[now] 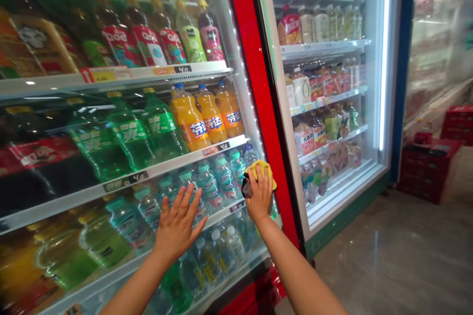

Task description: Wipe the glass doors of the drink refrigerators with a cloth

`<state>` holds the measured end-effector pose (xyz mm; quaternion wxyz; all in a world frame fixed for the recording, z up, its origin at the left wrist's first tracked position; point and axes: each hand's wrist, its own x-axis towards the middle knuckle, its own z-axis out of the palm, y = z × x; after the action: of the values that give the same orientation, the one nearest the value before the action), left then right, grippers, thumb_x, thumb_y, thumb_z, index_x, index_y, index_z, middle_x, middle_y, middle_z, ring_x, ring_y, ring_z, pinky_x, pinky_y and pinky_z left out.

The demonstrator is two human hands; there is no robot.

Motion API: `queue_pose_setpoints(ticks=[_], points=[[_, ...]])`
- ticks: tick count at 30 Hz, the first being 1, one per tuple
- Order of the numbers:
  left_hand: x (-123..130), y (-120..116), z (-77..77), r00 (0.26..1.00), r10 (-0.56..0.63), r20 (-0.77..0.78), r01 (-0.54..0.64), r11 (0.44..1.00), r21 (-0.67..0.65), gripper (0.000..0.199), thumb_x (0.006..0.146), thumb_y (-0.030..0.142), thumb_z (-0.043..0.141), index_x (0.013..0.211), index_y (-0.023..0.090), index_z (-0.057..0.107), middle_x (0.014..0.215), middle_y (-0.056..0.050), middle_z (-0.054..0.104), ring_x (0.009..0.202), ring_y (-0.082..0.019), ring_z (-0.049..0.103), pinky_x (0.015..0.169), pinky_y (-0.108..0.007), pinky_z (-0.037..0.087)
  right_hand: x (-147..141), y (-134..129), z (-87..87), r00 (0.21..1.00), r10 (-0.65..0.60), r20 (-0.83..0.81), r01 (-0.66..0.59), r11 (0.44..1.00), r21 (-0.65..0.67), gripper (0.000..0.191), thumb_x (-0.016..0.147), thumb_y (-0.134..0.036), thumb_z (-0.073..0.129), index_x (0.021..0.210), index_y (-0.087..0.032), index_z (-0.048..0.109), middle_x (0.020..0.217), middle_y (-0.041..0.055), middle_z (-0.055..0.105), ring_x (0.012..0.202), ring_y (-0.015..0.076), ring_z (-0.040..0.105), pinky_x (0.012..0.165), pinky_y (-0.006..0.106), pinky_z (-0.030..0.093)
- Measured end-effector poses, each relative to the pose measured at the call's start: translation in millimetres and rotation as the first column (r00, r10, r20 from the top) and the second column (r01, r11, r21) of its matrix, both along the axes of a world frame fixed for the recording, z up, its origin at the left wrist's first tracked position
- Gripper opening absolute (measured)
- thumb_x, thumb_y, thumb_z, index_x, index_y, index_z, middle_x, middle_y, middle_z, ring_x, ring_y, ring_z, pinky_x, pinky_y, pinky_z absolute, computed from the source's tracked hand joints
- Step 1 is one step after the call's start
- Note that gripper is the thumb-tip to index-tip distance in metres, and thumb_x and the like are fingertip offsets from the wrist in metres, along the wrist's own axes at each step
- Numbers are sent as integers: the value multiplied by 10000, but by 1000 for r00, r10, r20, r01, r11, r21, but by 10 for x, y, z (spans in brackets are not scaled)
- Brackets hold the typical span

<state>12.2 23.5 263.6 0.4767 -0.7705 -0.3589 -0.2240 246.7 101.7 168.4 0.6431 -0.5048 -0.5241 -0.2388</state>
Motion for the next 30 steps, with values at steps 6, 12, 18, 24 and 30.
queue_pose_setpoints(ticks=[6,12,18,24,30], points=[[351,168,52,993,-80,-88,75,996,-52,853,940,465,583,1633,251,135,1662,-53,281,1585,-197,78,1301,-436,-54,-32,-84,365,953,52,298,-37,998,-56,804,816,-119,581,1574,-288,374,1659,73,341,1578,347,131,1231,655,205],[555,307,62,988,-128,-81,123,991,-58,829,946,477,563,1632,250,155,1665,-75,268,1581,-216,135,1297,-465,-62,566,192,951,921,-110,373,96,994,57,596,933,-184,553,1501,-351,483,1599,34,457,1571,297,185,1241,648,151],[544,324,25,986,-154,-65,152,988,-37,801,952,465,545,1630,241,182,1660,-82,287,1580,-221,140,1302,-470,-31,744,189,-24,983,-83,163,86,996,-14,830,817,-32,486,1590,-291,328,1621,90,406,1576,311,169,1196,624,311],[537,341,11,981,-179,-68,178,984,-18,802,953,462,529,1632,223,176,1653,-87,306,1577,-229,157,1306,-461,-10,677,211,-374,994,-66,89,69,997,-37,915,778,-5,462,1615,-309,251,1618,104,392,1565,328,203,1170,612,349],[537,348,5,978,-197,-67,196,980,-19,802,950,453,539,1629,203,193,1648,-107,318,1579,-236,156,1303,-474,-10,912,444,866,989,-111,101,105,993,58,733,827,-115,491,1538,-277,427,1610,80,410,1546,317,239,1165,551,347]])
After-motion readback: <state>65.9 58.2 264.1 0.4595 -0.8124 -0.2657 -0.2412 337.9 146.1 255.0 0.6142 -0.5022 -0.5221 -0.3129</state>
